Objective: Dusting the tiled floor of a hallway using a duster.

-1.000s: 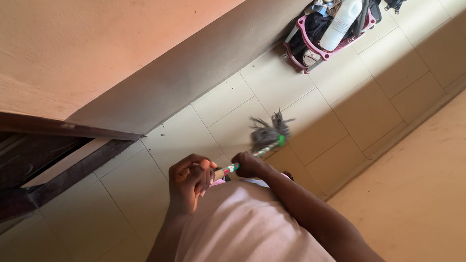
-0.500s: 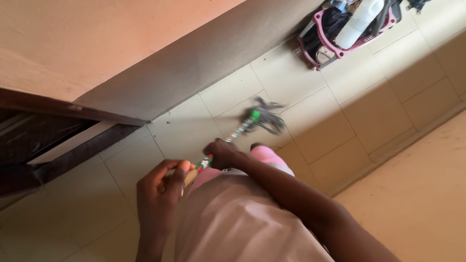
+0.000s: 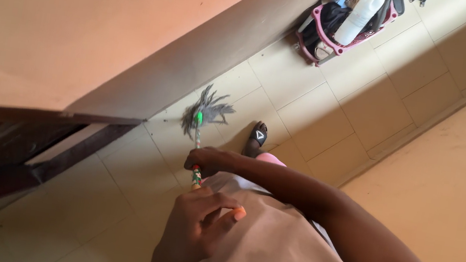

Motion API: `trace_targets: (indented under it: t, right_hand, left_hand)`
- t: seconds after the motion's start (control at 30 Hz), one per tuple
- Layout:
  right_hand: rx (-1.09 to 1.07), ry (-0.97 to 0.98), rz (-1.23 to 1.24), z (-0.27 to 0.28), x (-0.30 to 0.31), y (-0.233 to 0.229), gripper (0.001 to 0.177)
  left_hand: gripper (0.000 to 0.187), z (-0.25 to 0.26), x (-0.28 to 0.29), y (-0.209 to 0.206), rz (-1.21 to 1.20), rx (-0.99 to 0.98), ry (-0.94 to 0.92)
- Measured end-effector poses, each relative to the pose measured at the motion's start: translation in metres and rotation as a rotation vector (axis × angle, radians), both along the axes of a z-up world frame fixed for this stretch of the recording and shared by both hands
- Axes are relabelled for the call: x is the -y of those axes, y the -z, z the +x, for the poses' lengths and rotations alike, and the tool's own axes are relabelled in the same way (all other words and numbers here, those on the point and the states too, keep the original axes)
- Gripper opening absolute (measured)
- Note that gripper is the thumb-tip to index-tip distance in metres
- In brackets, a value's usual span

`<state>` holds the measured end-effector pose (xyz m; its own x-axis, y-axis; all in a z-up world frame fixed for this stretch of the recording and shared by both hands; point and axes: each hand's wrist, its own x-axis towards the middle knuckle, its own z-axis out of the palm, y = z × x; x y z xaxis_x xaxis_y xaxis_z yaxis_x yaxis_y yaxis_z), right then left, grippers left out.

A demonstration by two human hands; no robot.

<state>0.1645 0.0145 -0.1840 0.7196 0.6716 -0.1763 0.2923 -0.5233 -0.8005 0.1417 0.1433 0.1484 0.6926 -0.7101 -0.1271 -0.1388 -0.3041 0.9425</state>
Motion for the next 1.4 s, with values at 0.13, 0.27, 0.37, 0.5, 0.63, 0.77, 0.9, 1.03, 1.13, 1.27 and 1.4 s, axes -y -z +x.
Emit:
trace_targets:
  t: [0.13,0.27,0.37,0.5,0.63,0.77,0.9,1.03,1.13,1.27,1.4]
  right_hand:
    - [-0.040,0.098,-0.036,0.012,0.035,-0.017,0.018]
    - [-0.083,0.251,-0.131,0.020,0.080,-0.034,0.016]
    - [-0.063,0.315,-0.190,0.028,0.121,-0.011,0.018]
    - [-0.021,0.416,-0.278,0.027,0.171,0.028,0.016]
    - [-0.077,0.490,-0.314,0.028,0.188,0.030,0.018]
    - [-0.023,0.500,-0.195,0.044,0.181,0.047,0.018]
    - [0.141,0.380,0.067,0.058,0.168,0.034,0.018]
    - [0.025,0.320,0.212,0.054,0.162,0.010,0.016]
    - [-0.190,0.262,0.192,0.053,0.176,-0.006,0.016]
    - [-0.275,0.287,0.092,0.057,0.199,-0.015,0.018]
    - [-0.224,0.433,-0.067,0.066,0.235,-0.049,0.023]
  left_hand:
    - [0.012,0.023,0.029,-0.004,-0.060,-0.012,0.049]
    - [0.014,0.032,0.056,0.001,-0.073,-0.117,0.072]
    - [0.014,0.038,0.069,0.023,-0.089,-0.161,0.082]
    - [0.013,0.033,0.085,0.086,-0.155,-0.189,0.098]
    - [0.014,0.036,0.103,0.099,-0.054,-0.307,0.158]
    - [0.014,0.048,0.116,0.066,0.050,-0.112,-0.002]
    - [0.016,0.069,0.136,0.012,0.173,-0.076,-0.087]
    - [0.017,0.081,0.172,-0.018,0.322,-0.092,-0.022]
    - [0.015,0.081,0.201,-0.014,0.052,0.005,0.116]
    - [0.012,0.079,0.224,-0.005,0.098,0.105,0.205]
    - [0.012,0.089,0.230,-0.009,0.041,0.093,0.232]
